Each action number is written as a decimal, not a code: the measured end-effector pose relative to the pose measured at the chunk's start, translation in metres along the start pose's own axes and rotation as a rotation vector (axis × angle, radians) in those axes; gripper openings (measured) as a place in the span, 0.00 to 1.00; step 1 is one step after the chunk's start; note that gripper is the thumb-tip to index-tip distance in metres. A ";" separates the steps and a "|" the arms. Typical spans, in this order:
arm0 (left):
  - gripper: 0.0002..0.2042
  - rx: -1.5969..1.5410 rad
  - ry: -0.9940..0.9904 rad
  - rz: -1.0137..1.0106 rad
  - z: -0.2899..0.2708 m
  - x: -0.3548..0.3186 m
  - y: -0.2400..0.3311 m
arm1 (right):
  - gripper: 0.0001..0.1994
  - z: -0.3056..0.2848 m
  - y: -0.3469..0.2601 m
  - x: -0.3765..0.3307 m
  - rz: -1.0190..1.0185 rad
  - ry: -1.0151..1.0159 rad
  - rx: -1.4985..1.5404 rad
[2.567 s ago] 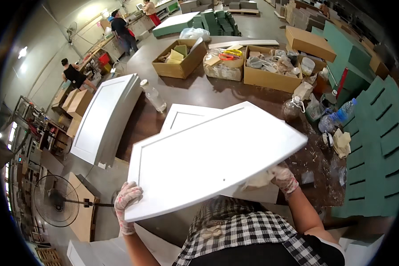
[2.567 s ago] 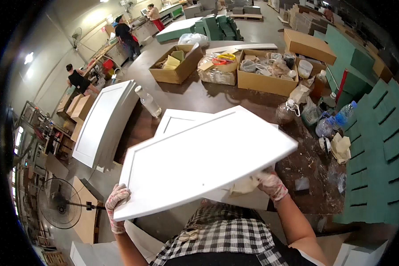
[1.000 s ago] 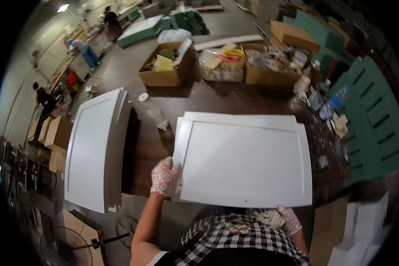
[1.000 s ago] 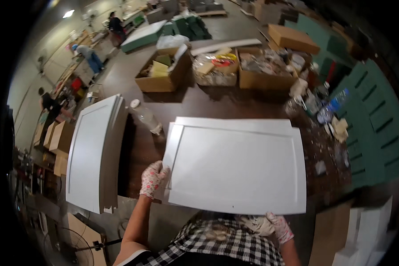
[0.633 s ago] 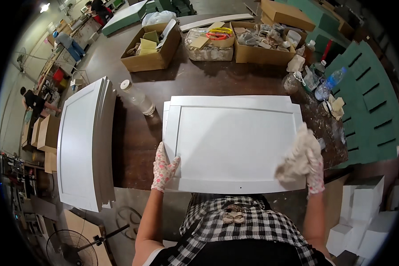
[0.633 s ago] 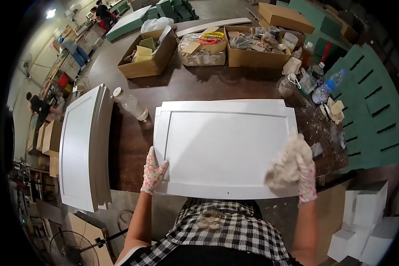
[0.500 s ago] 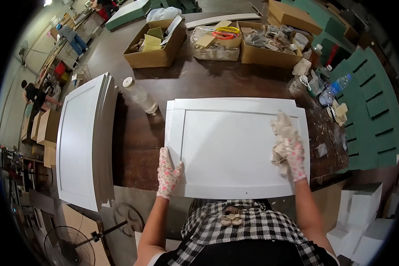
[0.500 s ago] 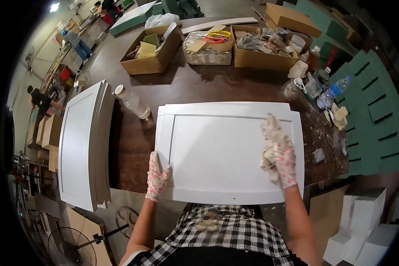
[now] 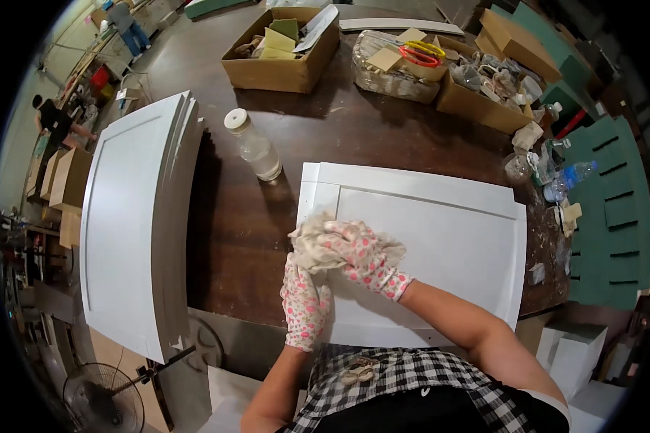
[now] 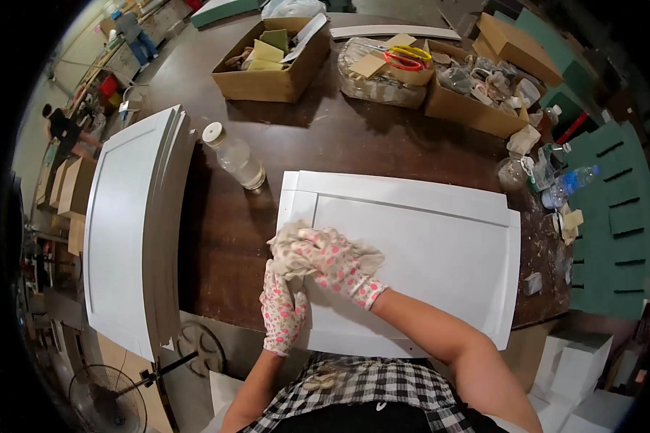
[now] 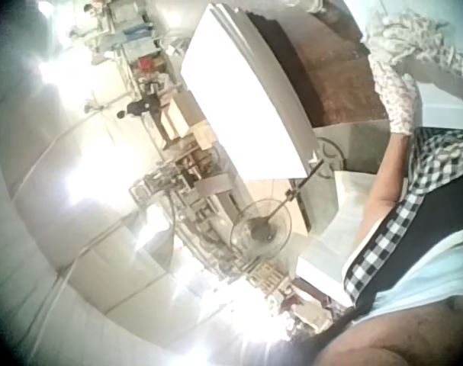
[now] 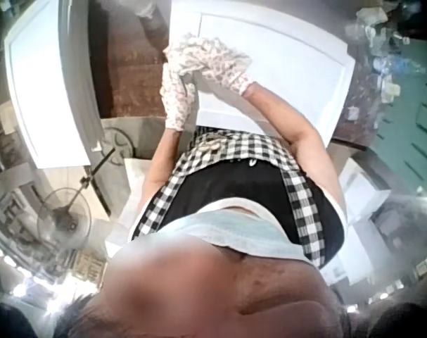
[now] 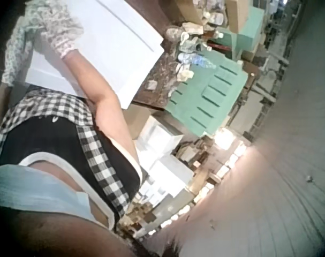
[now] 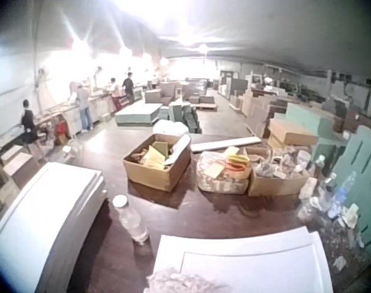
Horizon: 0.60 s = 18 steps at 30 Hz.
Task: The person wipes a white furniture panel with a cloth, then uses a small brush to apply a white substance from a cup into small holes and along the edges of the panel, before wiping the surface again.
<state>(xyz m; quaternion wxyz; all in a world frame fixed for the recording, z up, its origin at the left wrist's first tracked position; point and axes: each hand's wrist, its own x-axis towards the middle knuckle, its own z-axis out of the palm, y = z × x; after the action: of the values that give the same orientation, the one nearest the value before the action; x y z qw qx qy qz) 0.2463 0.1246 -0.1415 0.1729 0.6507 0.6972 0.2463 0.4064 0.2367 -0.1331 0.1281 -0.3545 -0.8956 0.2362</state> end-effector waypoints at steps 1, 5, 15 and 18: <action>0.37 -0.058 -0.126 -0.098 -0.004 0.000 0.003 | 0.30 0.003 -0.003 0.009 -0.072 0.044 -0.076; 0.36 0.023 -0.021 -0.009 -0.002 0.006 0.013 | 0.33 0.018 0.032 0.051 -0.016 0.176 -0.438; 0.37 0.105 -0.031 -0.044 0.000 -0.002 0.005 | 0.27 -0.076 0.148 -0.094 0.742 0.438 -0.355; 0.37 0.115 -0.035 -0.008 0.006 0.000 0.013 | 0.23 -0.096 0.217 -0.217 0.752 0.528 -1.138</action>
<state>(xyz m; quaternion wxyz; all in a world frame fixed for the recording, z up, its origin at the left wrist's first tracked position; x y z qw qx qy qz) 0.2607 0.1257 -0.1389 0.1482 0.6608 0.7098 0.1935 0.7243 0.2563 -0.1764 0.0459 -0.6947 -0.6369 -0.3312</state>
